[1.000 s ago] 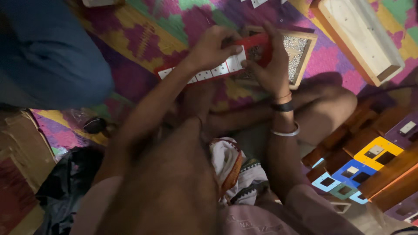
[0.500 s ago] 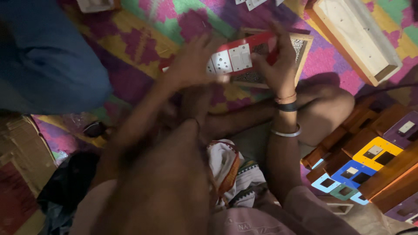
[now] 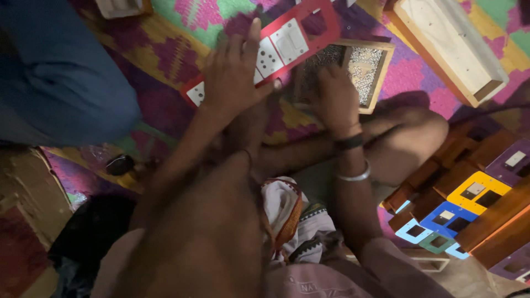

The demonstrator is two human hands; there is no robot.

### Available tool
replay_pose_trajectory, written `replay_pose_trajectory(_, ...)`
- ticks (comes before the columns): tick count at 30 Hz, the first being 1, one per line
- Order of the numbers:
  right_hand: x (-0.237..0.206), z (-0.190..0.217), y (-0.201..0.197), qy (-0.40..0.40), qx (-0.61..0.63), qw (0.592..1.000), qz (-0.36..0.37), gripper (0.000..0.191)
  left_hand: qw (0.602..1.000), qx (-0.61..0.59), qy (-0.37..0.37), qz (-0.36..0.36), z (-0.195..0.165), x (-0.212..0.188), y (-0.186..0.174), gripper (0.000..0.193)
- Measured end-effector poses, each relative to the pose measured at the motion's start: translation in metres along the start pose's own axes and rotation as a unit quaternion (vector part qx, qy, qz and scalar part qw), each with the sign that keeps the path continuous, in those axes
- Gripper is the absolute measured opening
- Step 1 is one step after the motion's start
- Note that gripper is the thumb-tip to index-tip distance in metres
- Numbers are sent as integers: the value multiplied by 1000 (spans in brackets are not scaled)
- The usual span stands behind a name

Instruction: The person sits on the floor and assembles white electrical socket modules into a red plastic housing. They pick up small metal fasteners from a wooden box and insert them into the modules to secure them in place.

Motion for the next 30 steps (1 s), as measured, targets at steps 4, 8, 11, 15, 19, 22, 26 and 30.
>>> replay_pose_trajectory(4, 5, 8, 11, 54, -17, 998, 18, 13, 1000, 16, -6, 11, -13, 1, 6, 121)
replay_pose_trajectory(8, 0, 1, -6, 36, 53, 996, -55, 12, 1000, 17, -20, -1, -14, 1, 13, 119)
replay_pose_trajectory(11, -6, -6, -16, 49, 97, 991, -79, 11, 999, 25, -29, 27, -13, 0, 18, 122)
replay_pose_trajectory(15, -3, -10, -18, 99, 128, 983, -91, 18, 998, 28, -33, 36, -13, 0, 20, 120)
replay_pose_trajectory(19, 0, -15, -9, 272, 530, 797, -102, 15, 997, 28, -47, 50, -12, -2, 22, 121)
replay_pose_trajectory(22, 4, -8, -15, 265, 510, 815, -81, 20, 997, 31, -47, 48, -12, -5, 26, 122)
replay_pose_trajectory(26, 10, 5, -14, 252, 504, 823, -70, 16, 999, 17, -44, 11, -16, -9, 32, 117)
replay_pose_trajectory(30, 12, 13, -14, 237, 566, 788, -46, 21, 998, 23, -49, 36, -18, -9, 37, 122)
Point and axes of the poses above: each hand's wrist, its own x-axis towards the middle knuckle, its own y-axis out of the palm, z = x × y, the point moved 4 cm from there along x, towards the middle knuckle, and after that the axes turned 9 degrees about -y, right-handed, at the moved point
